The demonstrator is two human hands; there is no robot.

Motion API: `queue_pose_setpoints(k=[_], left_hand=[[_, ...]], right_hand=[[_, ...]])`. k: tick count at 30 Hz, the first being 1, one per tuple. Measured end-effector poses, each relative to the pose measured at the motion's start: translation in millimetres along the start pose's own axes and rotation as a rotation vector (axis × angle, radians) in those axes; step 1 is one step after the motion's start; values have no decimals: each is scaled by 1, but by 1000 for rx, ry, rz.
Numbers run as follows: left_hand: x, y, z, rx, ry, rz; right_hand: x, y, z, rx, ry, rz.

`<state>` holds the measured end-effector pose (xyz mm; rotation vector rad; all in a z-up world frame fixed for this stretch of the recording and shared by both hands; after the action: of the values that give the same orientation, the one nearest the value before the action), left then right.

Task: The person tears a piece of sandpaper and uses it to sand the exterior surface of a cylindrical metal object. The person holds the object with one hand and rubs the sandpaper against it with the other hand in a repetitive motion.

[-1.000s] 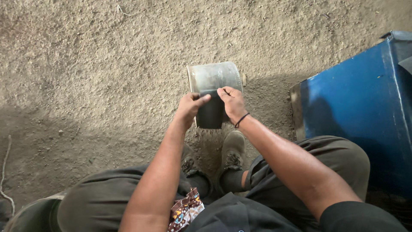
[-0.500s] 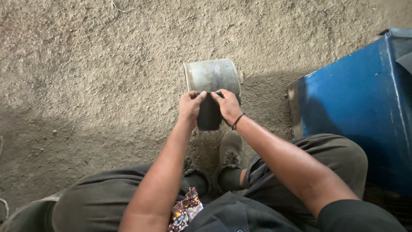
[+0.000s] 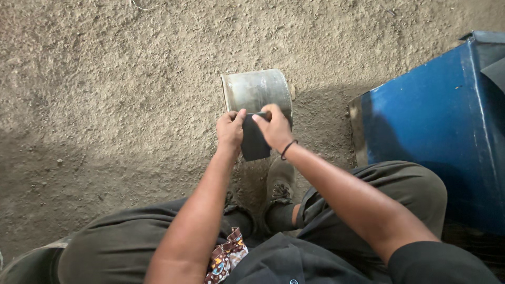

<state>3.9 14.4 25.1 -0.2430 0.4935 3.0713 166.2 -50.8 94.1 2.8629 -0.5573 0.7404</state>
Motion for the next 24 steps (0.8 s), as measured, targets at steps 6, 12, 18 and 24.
queue_pose_setpoints(k=[6, 12, 18, 24], left_hand=[[-5, -15, -4, 127, 97, -6], [-5, -15, 21, -116, -239, 52], [8, 4, 39, -284, -359, 234], [19, -35, 21, -232, -190, 198]], right_hand=[[0, 31, -81, 726, 742, 23], [-28, 20, -67, 679, 894, -114], [-38, 5, -63, 681, 900, -91], [-41, -7, -65, 646, 906, -47]])
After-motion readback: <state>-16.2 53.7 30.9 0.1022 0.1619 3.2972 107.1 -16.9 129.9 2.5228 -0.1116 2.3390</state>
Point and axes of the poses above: each hand's wrist, its own y-axis away from the middle knuckle, its own x-axis out of the back of the hand, z = x × y, the point moved 8 cm from there along -y, towards the middle knuckle, and after that the axes turned 7 degrees about y, right-handed, at the moved point
